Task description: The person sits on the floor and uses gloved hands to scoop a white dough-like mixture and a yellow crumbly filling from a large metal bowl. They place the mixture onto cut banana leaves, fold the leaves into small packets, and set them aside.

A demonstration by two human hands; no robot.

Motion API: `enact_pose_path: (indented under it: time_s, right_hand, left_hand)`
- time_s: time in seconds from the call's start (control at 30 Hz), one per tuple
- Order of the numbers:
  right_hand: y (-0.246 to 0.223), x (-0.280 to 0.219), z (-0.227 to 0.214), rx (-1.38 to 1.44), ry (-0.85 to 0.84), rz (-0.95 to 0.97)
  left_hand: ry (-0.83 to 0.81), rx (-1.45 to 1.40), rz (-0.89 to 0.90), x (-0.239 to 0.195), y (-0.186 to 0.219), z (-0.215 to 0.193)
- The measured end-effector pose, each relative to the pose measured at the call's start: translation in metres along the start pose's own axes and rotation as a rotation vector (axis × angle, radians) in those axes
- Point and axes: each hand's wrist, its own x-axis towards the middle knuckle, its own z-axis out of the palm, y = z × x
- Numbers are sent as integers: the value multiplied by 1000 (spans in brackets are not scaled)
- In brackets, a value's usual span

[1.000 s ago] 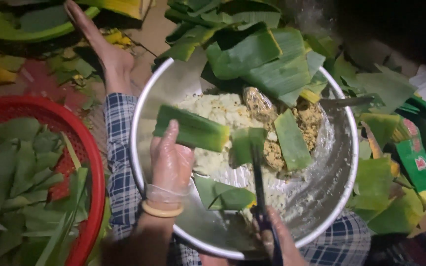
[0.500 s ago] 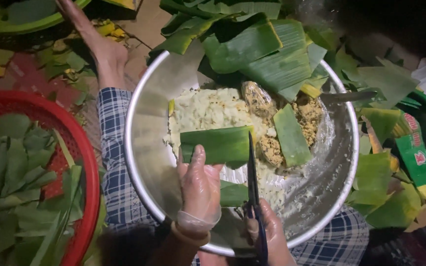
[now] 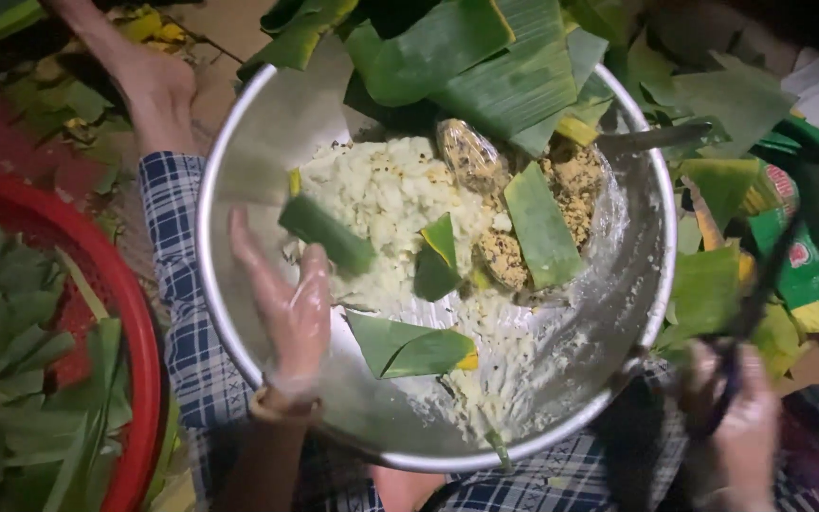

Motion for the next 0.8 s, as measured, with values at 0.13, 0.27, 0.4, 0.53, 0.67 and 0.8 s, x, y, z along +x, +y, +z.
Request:
enact_pose_path:
  time_s: [0.13, 0.27, 0.4, 0.53, 0.67, 0.8]
  right_hand:
    - [44, 71, -79, -848, 20, -355]
    - [43, 55, -42, -982, 58, -1059]
    - [18, 7, 41, -982, -109, -828]
    - [6, -28, 97, -1089, -570, -885]
    - [-6, -46, 130, -1584, -1049, -354]
    - [27, -36, 146, -1680, -971, -515]
  left_hand:
    - [-21, 588, 531, -20, -39, 12]
    - [-746, 961, 516, -46, -51, 66]
    - [-1042, 1382, 351, -45, -70, 115]
    - [-762, 1253, -297, -25, -85, 135]
    - [-937, 704, -188, -18, -16, 68]
    - [-980, 396, -361, -42, 54, -38]
